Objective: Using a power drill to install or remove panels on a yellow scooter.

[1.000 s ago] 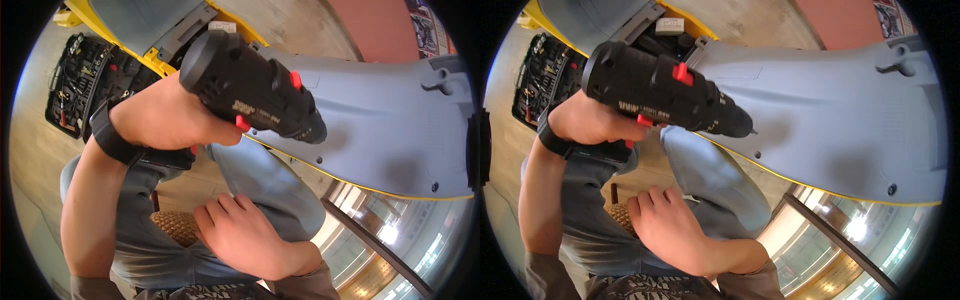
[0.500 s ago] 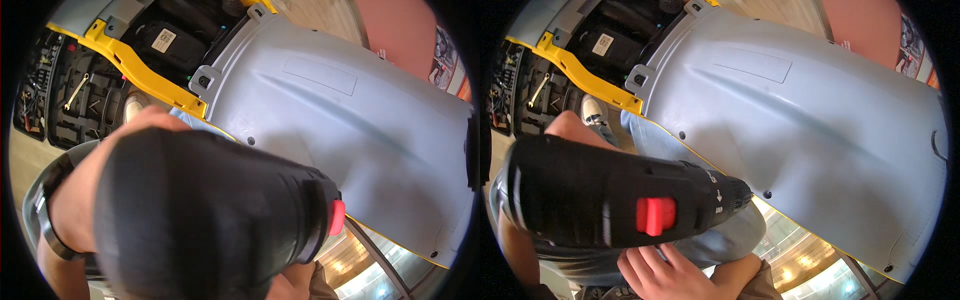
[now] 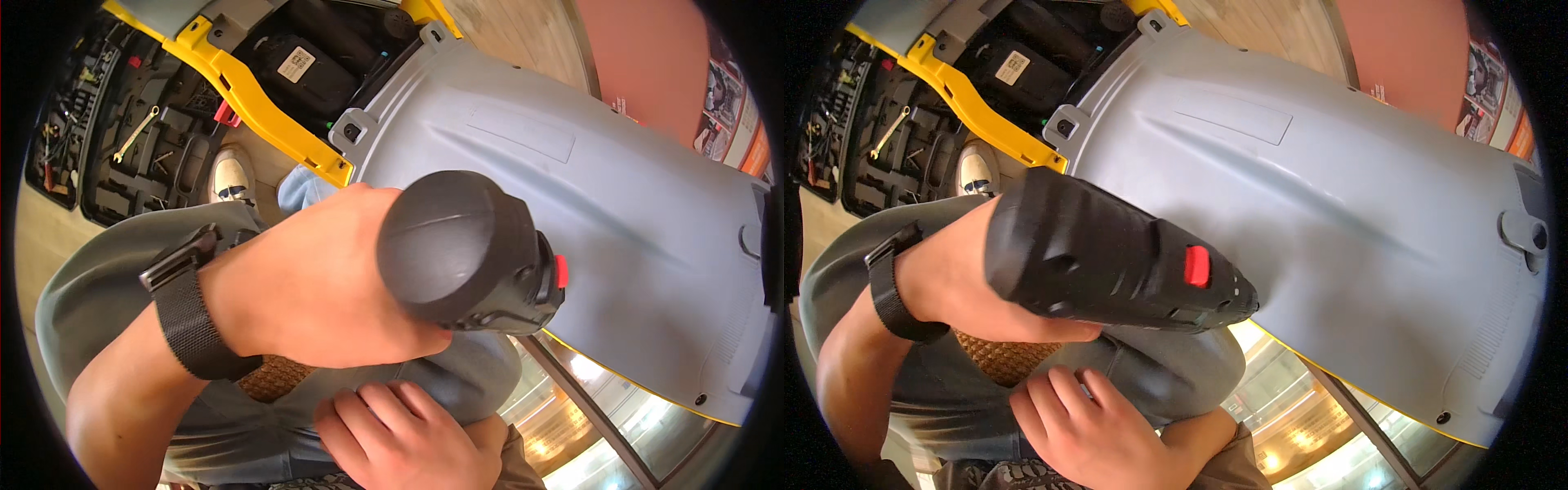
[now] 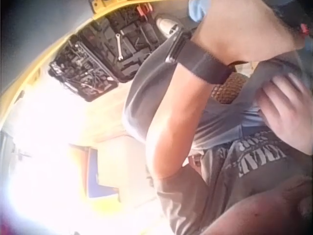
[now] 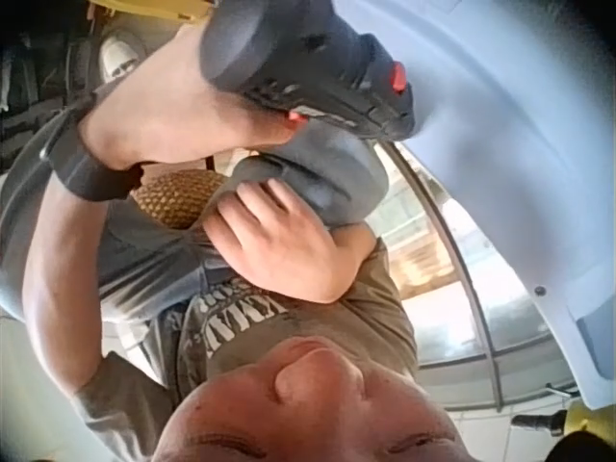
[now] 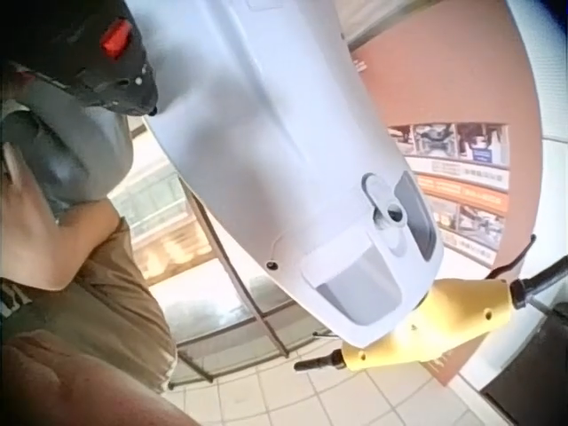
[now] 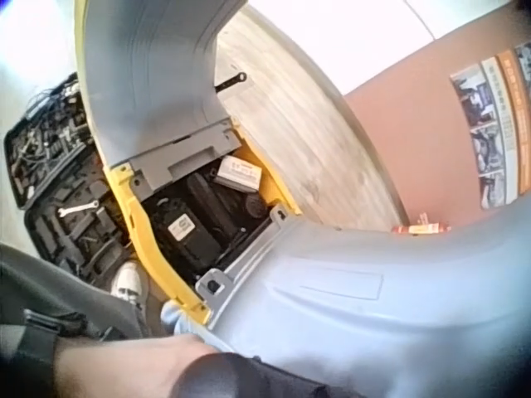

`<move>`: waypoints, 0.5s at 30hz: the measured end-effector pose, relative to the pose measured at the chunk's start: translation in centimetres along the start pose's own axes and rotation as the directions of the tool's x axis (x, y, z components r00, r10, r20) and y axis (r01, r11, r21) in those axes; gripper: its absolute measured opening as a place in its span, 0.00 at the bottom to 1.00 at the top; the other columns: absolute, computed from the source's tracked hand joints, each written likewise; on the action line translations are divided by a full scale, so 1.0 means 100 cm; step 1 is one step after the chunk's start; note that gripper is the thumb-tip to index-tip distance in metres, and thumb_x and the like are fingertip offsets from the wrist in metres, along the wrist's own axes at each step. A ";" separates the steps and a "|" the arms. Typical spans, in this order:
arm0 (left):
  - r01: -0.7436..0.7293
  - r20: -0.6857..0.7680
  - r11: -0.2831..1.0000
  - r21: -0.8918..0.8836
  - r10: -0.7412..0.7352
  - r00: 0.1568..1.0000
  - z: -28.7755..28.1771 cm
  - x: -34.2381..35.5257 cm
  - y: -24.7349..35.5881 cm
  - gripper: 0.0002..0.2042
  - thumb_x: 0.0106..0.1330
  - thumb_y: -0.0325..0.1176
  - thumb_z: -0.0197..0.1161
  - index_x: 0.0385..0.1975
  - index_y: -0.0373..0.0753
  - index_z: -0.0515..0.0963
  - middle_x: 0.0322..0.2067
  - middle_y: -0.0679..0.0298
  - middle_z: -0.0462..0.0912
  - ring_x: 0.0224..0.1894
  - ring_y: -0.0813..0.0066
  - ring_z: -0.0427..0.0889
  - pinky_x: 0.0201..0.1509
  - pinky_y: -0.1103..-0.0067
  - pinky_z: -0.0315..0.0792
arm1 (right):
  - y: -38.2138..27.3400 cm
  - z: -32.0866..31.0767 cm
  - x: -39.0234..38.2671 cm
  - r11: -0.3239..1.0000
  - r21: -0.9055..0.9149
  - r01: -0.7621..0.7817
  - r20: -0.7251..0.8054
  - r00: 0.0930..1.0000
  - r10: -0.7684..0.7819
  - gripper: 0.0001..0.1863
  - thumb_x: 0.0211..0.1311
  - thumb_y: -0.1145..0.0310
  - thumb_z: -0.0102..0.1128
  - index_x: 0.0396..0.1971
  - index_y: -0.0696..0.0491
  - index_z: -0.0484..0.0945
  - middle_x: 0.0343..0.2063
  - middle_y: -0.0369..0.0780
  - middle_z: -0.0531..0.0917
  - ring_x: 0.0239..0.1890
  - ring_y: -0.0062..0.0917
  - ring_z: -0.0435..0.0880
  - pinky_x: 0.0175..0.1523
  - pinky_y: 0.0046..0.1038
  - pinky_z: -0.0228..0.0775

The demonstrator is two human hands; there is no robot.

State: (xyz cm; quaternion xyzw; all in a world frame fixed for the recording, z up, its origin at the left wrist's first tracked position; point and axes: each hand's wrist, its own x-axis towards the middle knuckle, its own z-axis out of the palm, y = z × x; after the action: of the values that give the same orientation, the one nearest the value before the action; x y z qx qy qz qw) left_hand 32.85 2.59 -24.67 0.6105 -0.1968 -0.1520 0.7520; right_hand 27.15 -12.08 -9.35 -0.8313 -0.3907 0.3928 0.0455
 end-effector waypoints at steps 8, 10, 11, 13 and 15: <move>0.118 -0.043 0.975 -0.188 -0.128 0.991 0.015 0.015 -0.011 0.13 0.53 0.32 0.70 0.37 0.36 0.80 0.26 0.51 0.84 0.26 0.51 0.80 0.34 0.67 0.78 | 0.006 0.014 0.000 1.000 0.010 0.002 -0.110 0.994 -0.001 0.11 0.56 0.63 0.57 0.37 0.51 0.80 0.35 0.37 0.77 0.43 0.29 0.76 0.51 0.31 0.67; 0.140 -0.039 0.970 -0.198 -0.151 0.988 0.015 0.016 -0.012 0.13 0.53 0.32 0.70 0.38 0.35 0.80 0.26 0.51 0.83 0.25 0.56 0.78 0.34 0.67 0.77 | 0.006 0.016 -0.001 1.000 0.010 0.010 -0.117 0.993 -0.008 0.11 0.56 0.63 0.57 0.37 0.51 0.80 0.35 0.37 0.77 0.43 0.29 0.76 0.51 0.31 0.67; 0.171 -0.027 0.957 -0.233 -0.182 0.983 0.015 0.016 -0.011 0.13 0.53 0.32 0.69 0.38 0.35 0.80 0.25 0.52 0.83 0.24 0.58 0.78 0.34 0.68 0.77 | 0.005 0.016 -0.002 1.000 0.007 0.013 -0.115 0.993 -0.012 0.11 0.56 0.63 0.57 0.37 0.51 0.80 0.35 0.37 0.77 0.43 0.29 0.75 0.51 0.31 0.67; 0.267 0.051 0.918 -0.295 -0.264 0.963 0.012 0.016 -0.009 0.14 0.53 0.32 0.69 0.38 0.35 0.80 0.25 0.53 0.83 0.24 0.61 0.76 0.34 0.68 0.76 | 0.005 0.016 -0.001 1.000 -0.004 0.017 -0.120 0.993 -0.017 0.11 0.56 0.63 0.57 0.37 0.51 0.80 0.35 0.37 0.77 0.43 0.29 0.75 0.51 0.31 0.66; 0.415 0.163 0.851 -0.322 -0.382 0.909 0.008 0.017 -0.005 0.14 0.53 0.32 0.68 0.39 0.35 0.80 0.24 0.53 0.82 0.25 0.63 0.76 0.35 0.69 0.76 | 0.005 0.016 0.000 1.000 -0.007 0.019 -0.125 0.992 -0.020 0.11 0.56 0.63 0.57 0.37 0.51 0.80 0.35 0.37 0.77 0.43 0.29 0.75 0.51 0.31 0.66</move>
State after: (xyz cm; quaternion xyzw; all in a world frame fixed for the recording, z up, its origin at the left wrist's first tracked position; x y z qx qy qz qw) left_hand 33.91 0.97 -24.86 0.4869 -0.0703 -0.3655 0.7902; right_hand 26.40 -12.82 -10.62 -0.8506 -0.3965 0.3380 0.0712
